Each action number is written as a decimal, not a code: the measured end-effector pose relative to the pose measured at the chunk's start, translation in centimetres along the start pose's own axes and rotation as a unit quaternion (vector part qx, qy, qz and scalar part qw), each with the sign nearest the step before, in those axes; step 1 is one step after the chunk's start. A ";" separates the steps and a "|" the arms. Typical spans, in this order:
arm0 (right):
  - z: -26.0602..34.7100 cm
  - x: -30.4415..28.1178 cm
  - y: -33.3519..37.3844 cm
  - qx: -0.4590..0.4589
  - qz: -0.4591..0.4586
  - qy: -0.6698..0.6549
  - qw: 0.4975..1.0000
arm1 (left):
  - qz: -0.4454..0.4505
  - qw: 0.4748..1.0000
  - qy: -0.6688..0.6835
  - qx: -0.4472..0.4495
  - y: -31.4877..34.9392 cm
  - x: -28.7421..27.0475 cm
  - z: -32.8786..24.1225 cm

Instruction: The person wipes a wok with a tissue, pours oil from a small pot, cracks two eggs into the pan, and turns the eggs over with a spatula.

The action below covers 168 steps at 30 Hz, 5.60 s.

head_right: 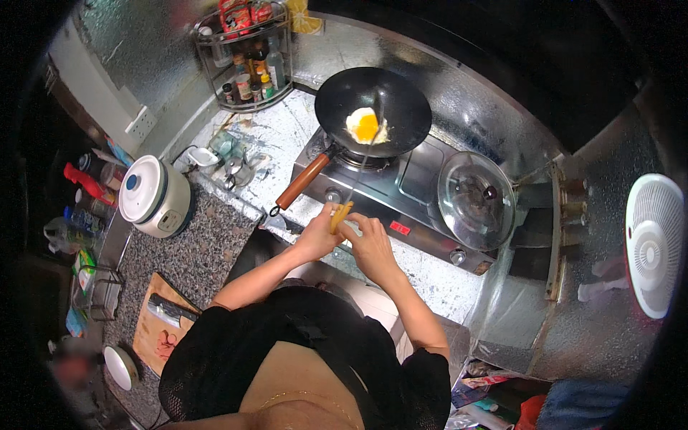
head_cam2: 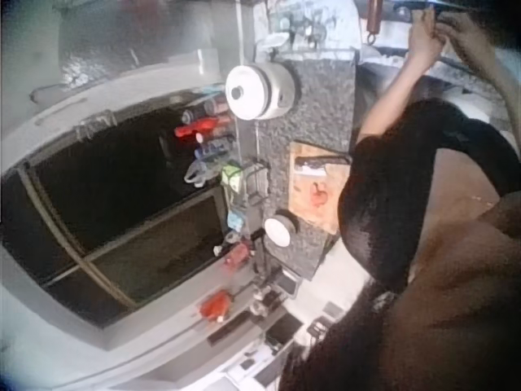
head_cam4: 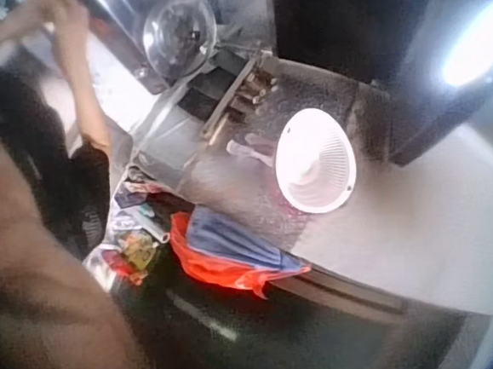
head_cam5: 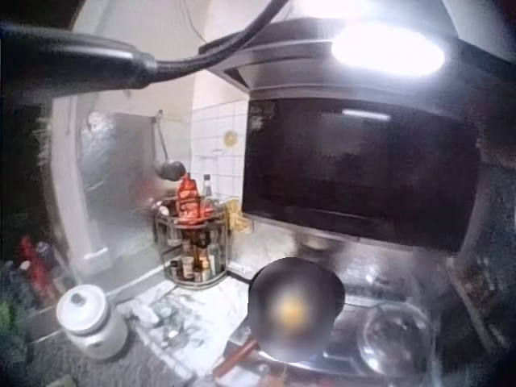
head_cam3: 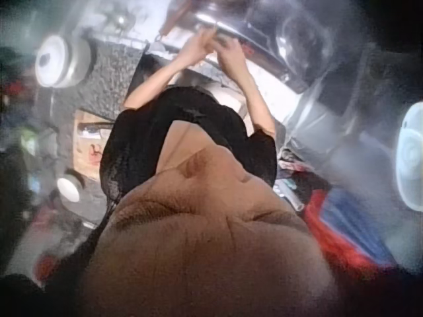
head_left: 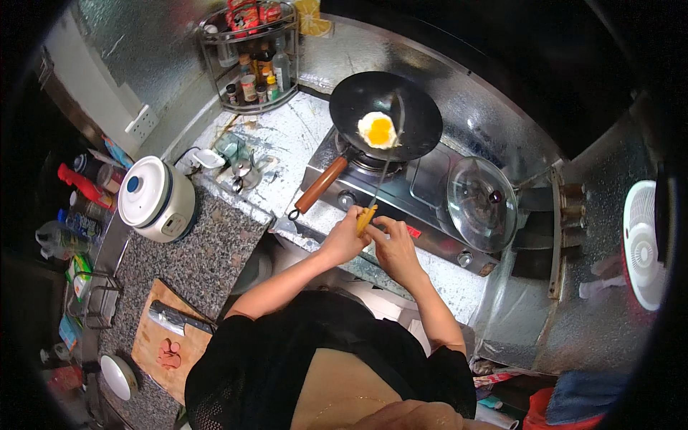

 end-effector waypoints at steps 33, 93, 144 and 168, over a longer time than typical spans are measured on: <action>2.4 -2.7 -7.8 -0.032 -0.024 0.091 0.995 | 0.109 0.942 0.259 0.184 1.5 -8.4 -3.8; -7.4 -14.7 -14.7 0.214 -0.176 -0.012 0.961 | 0.005 0.986 -0.010 -0.166 -1.9 -8.9 7.1; -6.2 -14.4 -13.4 0.223 -0.157 -0.112 0.956 | -0.008 0.990 0.001 -0.143 -1.8 -8.9 7.4; -7.2 -15.6 -8.6 0.223 -0.254 -0.208 0.918 | 0.222 0.897 0.352 -0.150 -3.9 -11.0 6.3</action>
Point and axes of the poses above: each hand's wrist, its own y-axis away from the middle knuckle, its own x-axis out of the palm, z = x × y, the point moved 1 cm from there along -y, towards the middle knuckle, and after that the axes turned 11 degrees about z, right-handed, at the moved point
